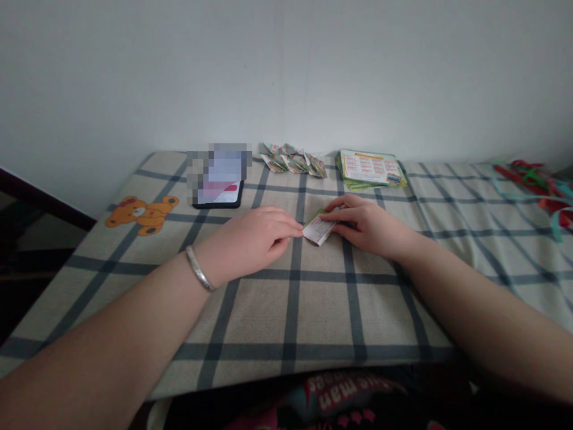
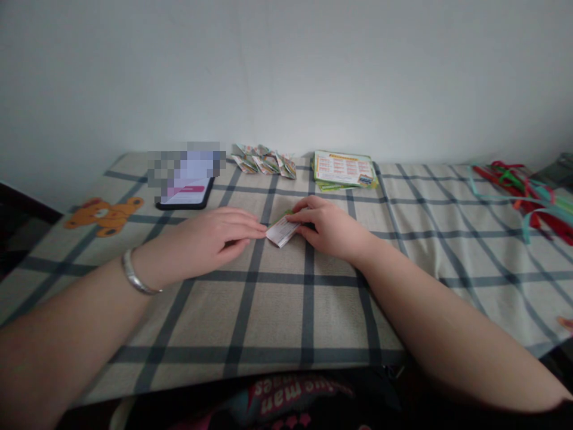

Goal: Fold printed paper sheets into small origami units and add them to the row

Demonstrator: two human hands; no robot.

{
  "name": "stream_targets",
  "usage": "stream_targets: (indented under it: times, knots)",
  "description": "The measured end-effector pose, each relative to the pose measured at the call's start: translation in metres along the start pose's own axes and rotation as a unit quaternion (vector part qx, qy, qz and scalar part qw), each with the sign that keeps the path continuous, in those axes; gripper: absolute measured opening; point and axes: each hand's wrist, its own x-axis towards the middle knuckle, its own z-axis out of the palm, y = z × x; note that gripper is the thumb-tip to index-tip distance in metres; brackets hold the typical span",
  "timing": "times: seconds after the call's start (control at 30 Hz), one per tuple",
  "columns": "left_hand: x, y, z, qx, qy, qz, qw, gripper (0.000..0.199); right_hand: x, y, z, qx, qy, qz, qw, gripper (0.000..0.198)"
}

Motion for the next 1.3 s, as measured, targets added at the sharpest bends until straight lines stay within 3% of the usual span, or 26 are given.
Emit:
stream_targets:
  times: [0.9, 1.3]
  knots:
    - [0.0, 0.006, 0.0, 0.043, -0.01, -0.014, 0.999, 0.029, 0.0, 0.002, 0.001, -0.01, 0.01, -0.009, 1.0, 0.03]
    - [0.0, 0.019, -0.003, 0.108, -0.022, -0.013, 0.994, 0.03, 0.003, 0.002, -0.003, 0.002, -0.008, -0.001, 1.0, 0.029]
